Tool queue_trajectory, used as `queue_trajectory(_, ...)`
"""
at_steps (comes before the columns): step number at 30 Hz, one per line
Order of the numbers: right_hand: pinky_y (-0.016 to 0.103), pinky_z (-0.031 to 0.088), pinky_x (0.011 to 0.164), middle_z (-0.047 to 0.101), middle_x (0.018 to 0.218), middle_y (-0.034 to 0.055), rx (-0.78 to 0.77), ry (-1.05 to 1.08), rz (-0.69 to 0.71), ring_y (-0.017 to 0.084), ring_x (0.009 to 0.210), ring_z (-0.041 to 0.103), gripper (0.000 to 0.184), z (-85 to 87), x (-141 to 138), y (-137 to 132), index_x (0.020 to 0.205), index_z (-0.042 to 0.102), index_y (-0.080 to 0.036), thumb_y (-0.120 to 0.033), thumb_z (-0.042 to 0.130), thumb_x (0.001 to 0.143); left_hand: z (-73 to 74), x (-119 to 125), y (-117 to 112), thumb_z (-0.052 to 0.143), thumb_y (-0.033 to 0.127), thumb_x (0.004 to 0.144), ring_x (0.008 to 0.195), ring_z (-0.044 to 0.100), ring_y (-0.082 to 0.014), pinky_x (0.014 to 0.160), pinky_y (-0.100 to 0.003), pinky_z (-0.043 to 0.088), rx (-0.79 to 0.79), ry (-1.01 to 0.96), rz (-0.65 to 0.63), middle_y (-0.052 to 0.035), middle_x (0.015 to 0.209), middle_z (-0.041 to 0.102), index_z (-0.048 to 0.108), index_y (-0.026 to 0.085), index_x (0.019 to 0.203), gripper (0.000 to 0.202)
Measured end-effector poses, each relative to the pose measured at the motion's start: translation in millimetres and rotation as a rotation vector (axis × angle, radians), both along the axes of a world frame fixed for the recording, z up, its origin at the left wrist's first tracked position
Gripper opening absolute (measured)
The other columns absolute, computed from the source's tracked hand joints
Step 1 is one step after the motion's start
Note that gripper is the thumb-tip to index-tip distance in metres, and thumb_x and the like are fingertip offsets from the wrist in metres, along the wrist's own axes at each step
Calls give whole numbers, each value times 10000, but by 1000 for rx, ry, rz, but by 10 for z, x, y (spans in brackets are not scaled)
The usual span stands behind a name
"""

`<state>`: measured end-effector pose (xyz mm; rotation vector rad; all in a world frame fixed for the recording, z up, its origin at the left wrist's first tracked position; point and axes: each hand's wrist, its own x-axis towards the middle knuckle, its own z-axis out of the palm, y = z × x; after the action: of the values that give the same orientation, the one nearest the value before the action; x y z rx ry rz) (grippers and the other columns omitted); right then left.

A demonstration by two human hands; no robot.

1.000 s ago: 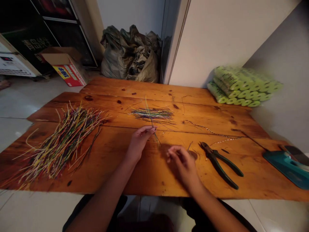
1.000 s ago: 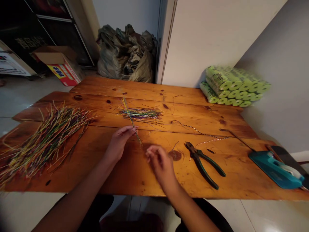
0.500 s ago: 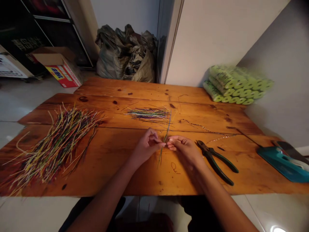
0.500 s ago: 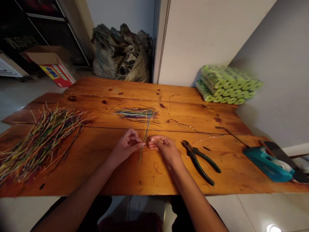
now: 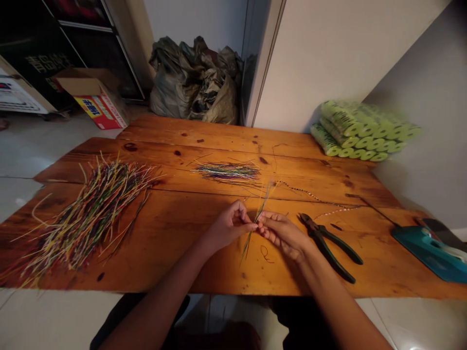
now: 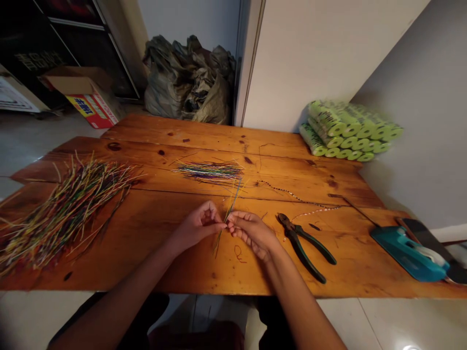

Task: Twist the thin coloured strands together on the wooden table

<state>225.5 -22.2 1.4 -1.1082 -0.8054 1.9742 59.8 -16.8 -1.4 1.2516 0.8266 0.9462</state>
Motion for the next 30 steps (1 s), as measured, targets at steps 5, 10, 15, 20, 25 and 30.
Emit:
queue_trajectory(5, 78, 492, 585, 650, 664, -19, -13, 40, -10, 28, 565, 598, 156, 34, 40, 10, 819, 674, -143, -183, 717, 674, -52, -6, 17, 655, 242, 655, 578, 463, -74, 573, -222, 358, 23, 5, -37, 56, 615, 484, 364, 195, 651, 294)
queue_trajectory(10, 77, 501, 609, 664, 699, -6, -22, -7, 50, 28, 583, 609, 161, 34, 97, 2, 850, 683, -133, -186, 698, 698, -90, -15, 25, 653, 217, 648, 567, 431, -65, 564, -216, 345, 7, 23, -85, 65, 620, 448, 367, 195, 674, 288)
queue_trajectory(15, 66, 475, 522, 634, 639, -15, -27, -28, 73, 20, 523, 570, 94, -21, 113, -12, 735, 676, -127, -203, 705, 687, -130, -13, 32, 662, 221, 644, 561, 424, -59, 551, -206, 343, -19, -5, -139, 73, 626, 415, 367, 196, 696, 301)
queue_trajectory(20, 66, 456, 518, 624, 635, -17, -7, -27, 61, 21, 539, 556, 137, -20, 103, -34, 808, 686, -137, -212, 699, 695, -186, -18, 50, 659, 221, 648, 554, 419, -56, 534, -202, 331, -31, -15, -153, 76, 627, 388, 364, 196, 698, 300)
queue_trajectory(25, 89, 480, 627, 653, 722, -3, 9, 16, 80, 30, 623, 589, 198, 16, 93, -55, 915, 684, -154, -210, 676, 725, -130, -44, 51, 657, 232, 649, 583, 475, -71, 565, -218, 349, -64, -48, -136, 66, 629, 443, 362, 196, 695, 301)
queue_trajectory(30, 75, 476, 626, 656, 714, -12, 10, 61, 2, 22, 613, 585, 187, 17, 23, -72, 862, 699, -156, -203, 715, 682, -40, -49, 23, 668, 234, 642, 584, 469, -71, 583, -221, 345, -106, -74, -86, 66, 617, 468, 352, 196, 678, 320)
